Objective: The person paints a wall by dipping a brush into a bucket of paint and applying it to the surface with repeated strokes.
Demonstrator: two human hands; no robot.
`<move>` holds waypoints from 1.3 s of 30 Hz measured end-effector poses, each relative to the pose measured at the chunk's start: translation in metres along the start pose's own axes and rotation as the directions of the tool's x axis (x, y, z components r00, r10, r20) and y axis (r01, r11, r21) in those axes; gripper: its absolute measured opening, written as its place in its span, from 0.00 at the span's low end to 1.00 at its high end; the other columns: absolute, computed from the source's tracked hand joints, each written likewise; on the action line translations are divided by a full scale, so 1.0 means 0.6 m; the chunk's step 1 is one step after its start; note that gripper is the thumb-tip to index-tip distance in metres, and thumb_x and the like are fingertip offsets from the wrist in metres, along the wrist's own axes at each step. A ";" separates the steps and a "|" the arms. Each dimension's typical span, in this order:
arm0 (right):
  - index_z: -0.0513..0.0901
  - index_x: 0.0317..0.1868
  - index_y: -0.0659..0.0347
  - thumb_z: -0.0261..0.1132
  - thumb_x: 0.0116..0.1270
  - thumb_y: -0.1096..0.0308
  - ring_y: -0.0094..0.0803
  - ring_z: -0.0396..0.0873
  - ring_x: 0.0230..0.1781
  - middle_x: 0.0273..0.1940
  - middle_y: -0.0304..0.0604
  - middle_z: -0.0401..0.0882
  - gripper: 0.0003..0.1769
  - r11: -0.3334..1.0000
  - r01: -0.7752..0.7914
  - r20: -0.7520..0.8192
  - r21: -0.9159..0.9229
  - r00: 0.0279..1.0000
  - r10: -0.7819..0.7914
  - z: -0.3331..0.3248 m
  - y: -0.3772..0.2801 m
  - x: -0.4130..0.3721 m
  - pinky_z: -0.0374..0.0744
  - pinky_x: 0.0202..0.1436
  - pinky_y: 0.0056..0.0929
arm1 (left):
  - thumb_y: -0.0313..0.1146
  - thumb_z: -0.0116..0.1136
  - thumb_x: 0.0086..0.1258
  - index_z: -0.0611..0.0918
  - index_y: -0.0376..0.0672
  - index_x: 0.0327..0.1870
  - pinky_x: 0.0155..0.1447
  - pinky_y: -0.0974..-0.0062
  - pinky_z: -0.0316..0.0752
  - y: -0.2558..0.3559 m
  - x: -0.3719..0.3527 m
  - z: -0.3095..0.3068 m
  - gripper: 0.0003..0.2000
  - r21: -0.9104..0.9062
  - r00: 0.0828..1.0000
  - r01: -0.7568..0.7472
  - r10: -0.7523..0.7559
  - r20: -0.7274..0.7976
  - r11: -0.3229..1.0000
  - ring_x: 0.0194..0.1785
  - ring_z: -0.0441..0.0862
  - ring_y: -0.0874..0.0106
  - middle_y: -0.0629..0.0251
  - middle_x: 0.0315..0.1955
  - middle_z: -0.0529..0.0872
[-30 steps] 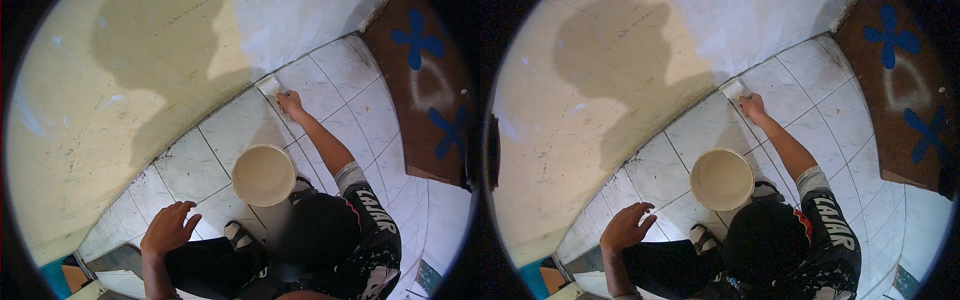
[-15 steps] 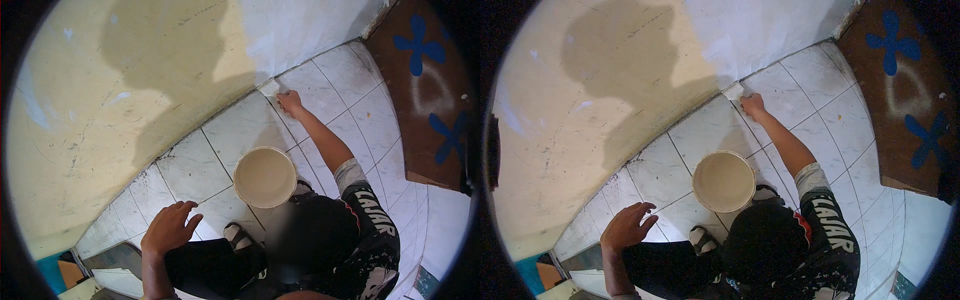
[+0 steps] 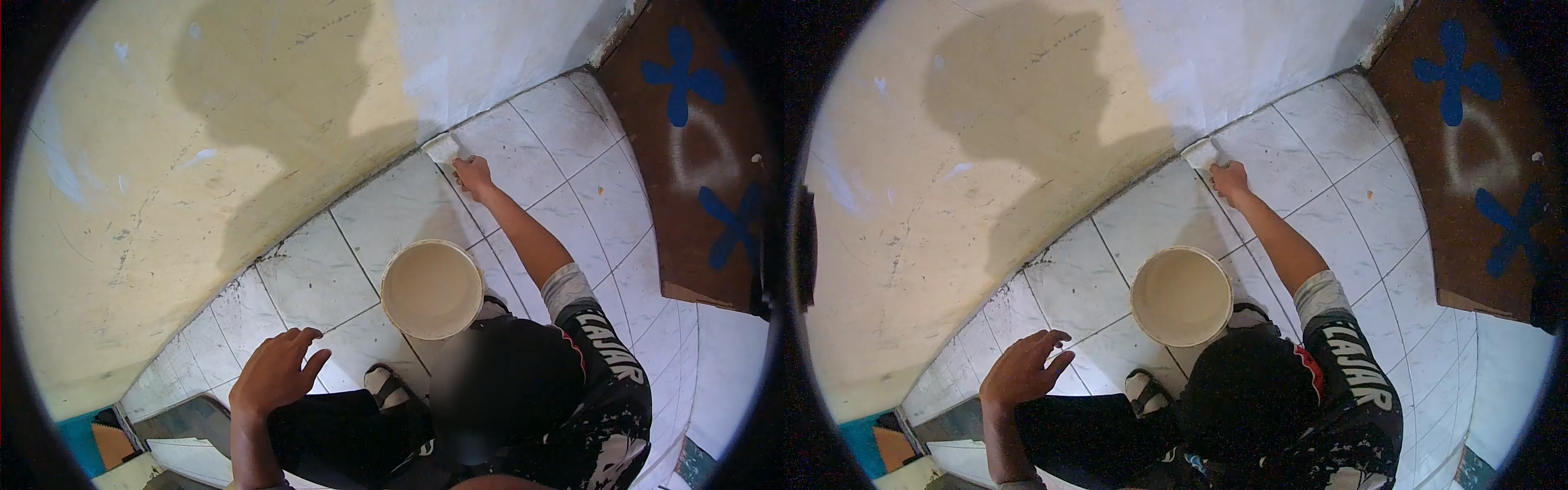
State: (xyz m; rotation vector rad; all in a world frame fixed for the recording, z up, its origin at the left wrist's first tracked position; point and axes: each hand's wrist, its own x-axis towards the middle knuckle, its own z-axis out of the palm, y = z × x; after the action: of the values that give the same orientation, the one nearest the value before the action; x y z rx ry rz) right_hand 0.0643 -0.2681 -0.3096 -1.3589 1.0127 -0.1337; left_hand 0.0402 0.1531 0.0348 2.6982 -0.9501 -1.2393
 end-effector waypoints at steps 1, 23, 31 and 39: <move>0.75 0.38 0.64 0.66 0.67 0.61 0.24 0.71 0.18 0.30 0.45 0.80 0.15 1.000 0.005 0.001 0.002 1.000 -0.005 0.001 -0.004 -0.001 0.67 0.17 0.28 | 0.44 0.56 0.77 0.80 0.39 0.57 0.59 0.60 0.77 0.002 0.000 0.000 0.18 0.000 1.000 0.018 -0.018 0.003 1.000 0.55 0.84 0.55 0.51 0.50 0.87; 0.75 0.36 0.61 0.66 0.71 0.62 0.19 0.67 0.19 0.28 0.39 0.76 0.12 0.849 0.372 0.095 0.374 0.896 -0.435 -0.055 -0.333 -0.272 0.60 0.17 0.21 | 0.44 0.55 0.77 0.81 0.39 0.54 0.55 0.59 0.78 -0.009 -0.007 0.009 0.17 0.024 0.996 -0.062 0.063 -0.057 0.998 0.51 0.84 0.53 0.51 0.46 0.87; 0.73 0.36 0.59 0.68 0.69 0.60 0.21 0.68 0.16 0.27 0.41 0.78 0.14 0.959 0.166 0.056 0.229 0.982 -0.183 0.016 -0.064 -0.071 0.61 0.14 0.22 | 0.45 0.55 0.77 0.81 0.40 0.54 0.55 0.59 0.78 -0.009 0.000 0.004 0.17 0.028 0.998 -0.041 0.042 -0.039 0.999 0.51 0.84 0.53 0.51 0.47 0.87; 0.73 0.38 0.64 0.67 0.69 0.63 0.22 0.71 0.19 0.29 0.44 0.79 0.14 0.990 0.055 0.020 0.129 0.998 -0.058 0.012 -0.051 -0.058 0.64 0.15 0.23 | 0.45 0.54 0.77 0.80 0.38 0.54 0.55 0.58 0.77 -0.007 0.001 0.006 0.19 0.030 0.997 -0.059 0.060 -0.049 0.998 0.50 0.84 0.51 0.49 0.45 0.87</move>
State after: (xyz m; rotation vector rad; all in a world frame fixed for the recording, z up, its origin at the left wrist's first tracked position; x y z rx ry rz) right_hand 0.0624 -0.2494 -0.2664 -1.2694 0.9303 -0.2207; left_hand 0.0403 0.1572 0.0310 2.6869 -1.0413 -1.1505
